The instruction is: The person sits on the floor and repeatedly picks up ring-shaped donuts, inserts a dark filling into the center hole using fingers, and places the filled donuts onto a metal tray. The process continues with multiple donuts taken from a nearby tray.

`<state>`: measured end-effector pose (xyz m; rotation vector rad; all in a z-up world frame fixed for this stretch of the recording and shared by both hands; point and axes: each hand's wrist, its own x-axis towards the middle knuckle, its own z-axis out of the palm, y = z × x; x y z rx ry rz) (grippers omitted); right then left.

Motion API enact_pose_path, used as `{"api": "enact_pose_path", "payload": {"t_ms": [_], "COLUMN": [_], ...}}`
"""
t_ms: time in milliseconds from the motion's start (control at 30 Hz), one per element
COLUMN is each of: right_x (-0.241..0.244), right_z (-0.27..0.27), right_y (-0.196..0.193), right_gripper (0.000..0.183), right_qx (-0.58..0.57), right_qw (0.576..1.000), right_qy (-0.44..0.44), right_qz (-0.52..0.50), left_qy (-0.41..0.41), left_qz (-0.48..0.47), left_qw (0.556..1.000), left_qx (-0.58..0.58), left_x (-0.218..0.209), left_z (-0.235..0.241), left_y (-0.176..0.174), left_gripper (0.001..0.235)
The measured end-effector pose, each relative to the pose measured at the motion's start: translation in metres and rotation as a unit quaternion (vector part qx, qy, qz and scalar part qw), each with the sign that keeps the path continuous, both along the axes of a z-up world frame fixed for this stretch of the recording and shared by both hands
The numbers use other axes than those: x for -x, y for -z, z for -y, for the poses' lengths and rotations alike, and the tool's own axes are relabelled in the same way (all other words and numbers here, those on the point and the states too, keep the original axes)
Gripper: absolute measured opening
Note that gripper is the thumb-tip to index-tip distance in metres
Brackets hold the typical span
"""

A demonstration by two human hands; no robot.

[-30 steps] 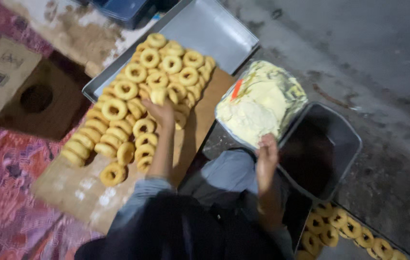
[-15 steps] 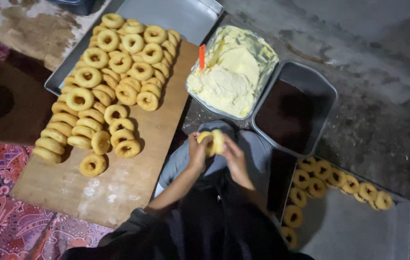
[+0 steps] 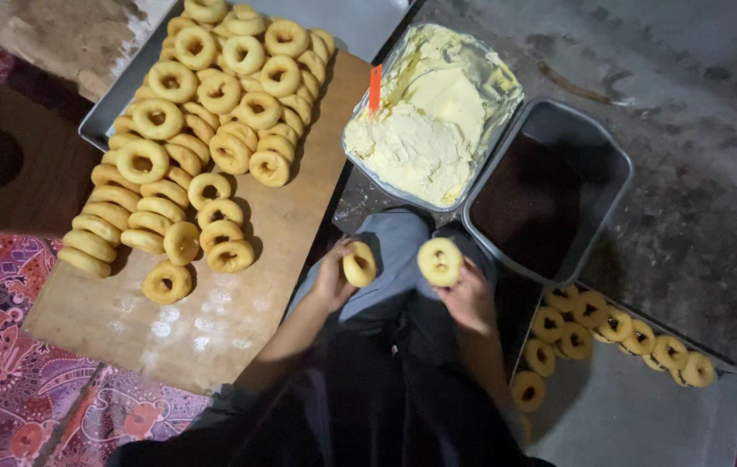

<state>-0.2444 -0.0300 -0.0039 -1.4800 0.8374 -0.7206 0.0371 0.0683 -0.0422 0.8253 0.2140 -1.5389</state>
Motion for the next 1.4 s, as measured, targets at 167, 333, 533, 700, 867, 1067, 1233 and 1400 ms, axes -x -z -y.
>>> {"api": "enact_pose_path", "payload": {"t_ms": [167, 333, 533, 700, 867, 1067, 1233, 1400], "right_x": [0.059, 0.091, 0.114, 0.138, 0.142, 0.083, -0.031, -0.148], "right_z": [-0.016, -0.025, -0.032, -0.043, -0.041, -0.010, 0.080, 0.168], "right_y": [0.020, 0.014, -0.002, -0.005, -0.008, -0.021, -0.031, -0.049], "right_gripper": [0.040, 0.037, 0.040, 0.034, 0.031, 0.043, 0.033, 0.038], "right_qx": [-0.384, -0.349, -0.292, -0.297, -0.244, 0.164, 0.044, 0.365], "right_qw": [0.843, 0.840, 0.868, 0.851, 0.854, 0.912, 0.988, 0.910], "right_qy": [0.116, 0.057, 0.240, 0.293, 0.304, 0.181, 0.146, 0.111], "right_qz": [0.359, 0.411, 0.321, 0.319, 0.345, -0.330, 0.004, -0.163], "left_qy": [-0.074, -0.216, -0.313, -0.103, -0.052, 0.025, -0.110, -0.145], "left_qz": [0.044, 0.209, 0.289, 0.789, 0.864, 0.824, 0.253, -0.029], "left_qw": [0.996, 0.954, 0.902, 0.604, 0.499, 0.538, 0.951, 0.984], "left_qx": [0.017, 0.008, 0.067, -0.043, 0.036, 0.177, 0.139, 0.097], "left_x": [-0.026, -0.053, -0.050, -0.010, 0.020, 0.081, 0.090, 0.027], "left_z": [0.030, 0.115, 0.146, 0.122, 0.104, 0.100, 0.112, 0.106], "left_y": [0.028, 0.053, 0.053, 0.006, -0.043, -0.018, 0.017, 0.015], "left_gripper": [0.040, 0.044, 0.041, 0.037, 0.032, 0.037, 0.031, 0.050]}}
